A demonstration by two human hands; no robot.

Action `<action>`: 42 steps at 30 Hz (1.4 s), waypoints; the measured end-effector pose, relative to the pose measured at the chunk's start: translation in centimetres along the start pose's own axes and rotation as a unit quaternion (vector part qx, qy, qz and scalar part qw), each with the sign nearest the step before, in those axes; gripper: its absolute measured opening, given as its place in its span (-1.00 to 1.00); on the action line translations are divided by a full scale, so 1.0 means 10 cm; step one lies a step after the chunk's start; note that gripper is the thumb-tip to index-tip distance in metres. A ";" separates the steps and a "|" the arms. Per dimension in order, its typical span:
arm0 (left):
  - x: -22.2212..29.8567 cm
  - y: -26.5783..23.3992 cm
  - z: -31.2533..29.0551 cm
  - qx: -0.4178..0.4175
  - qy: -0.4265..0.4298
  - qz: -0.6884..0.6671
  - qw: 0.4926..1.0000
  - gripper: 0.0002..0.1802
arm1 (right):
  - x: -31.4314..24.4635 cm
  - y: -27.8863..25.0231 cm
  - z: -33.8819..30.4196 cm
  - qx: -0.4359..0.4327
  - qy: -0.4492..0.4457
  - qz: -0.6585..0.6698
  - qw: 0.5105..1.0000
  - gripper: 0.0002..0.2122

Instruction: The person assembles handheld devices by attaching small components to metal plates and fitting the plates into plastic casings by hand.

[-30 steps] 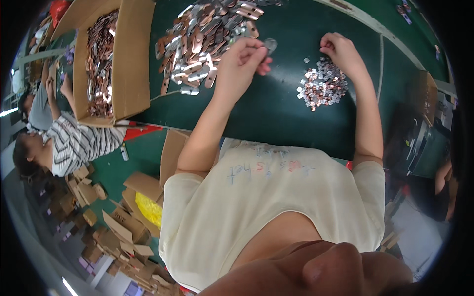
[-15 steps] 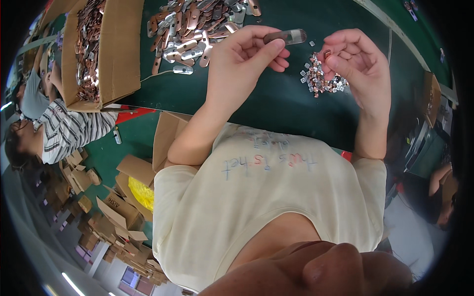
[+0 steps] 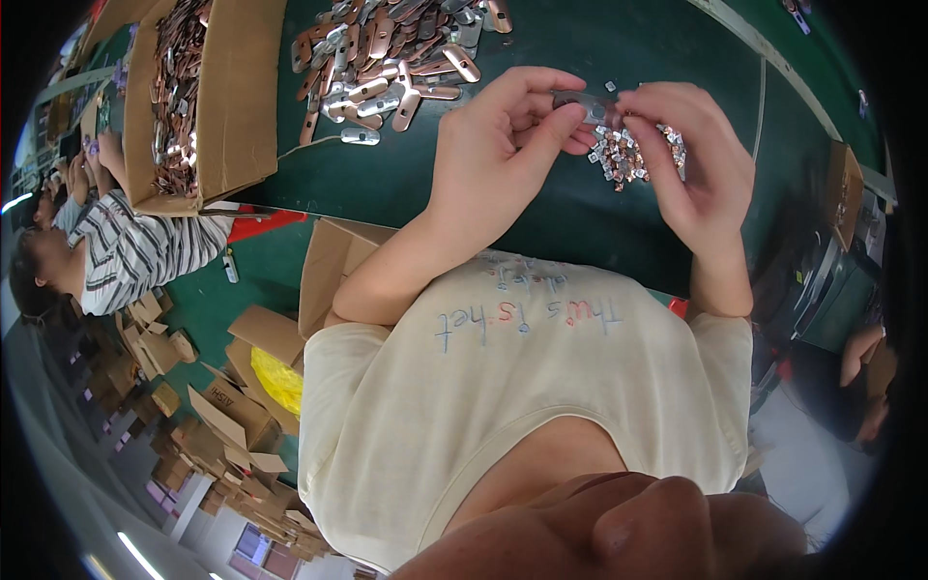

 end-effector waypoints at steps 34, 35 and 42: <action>-0.13 -0.42 0.18 0.049 -0.032 -0.034 0.998 -0.76 | 0.91 -0.29 1.03 0.075 -0.063 -0.145 0.985 -0.79; -0.12 -0.46 0.18 0.051 -0.023 -0.014 0.998 -0.74 | 1.36 -0.38 1.36 0.066 0.041 -0.186 0.979 -0.69; -0.21 -0.45 0.12 0.034 -0.038 -0.033 0.998 -0.72 | 4.06 -1.37 2.38 0.108 0.341 -0.452 0.817 -0.38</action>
Point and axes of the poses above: each hand's wrist, its own z-axis towards the middle knuckle, its own y-axis out of the palm, x = y × z, the point moved 8 cm from there along z, towards the middle knuckle, and after that the axes turned 7 degrees about y, right-handed, at the moved point
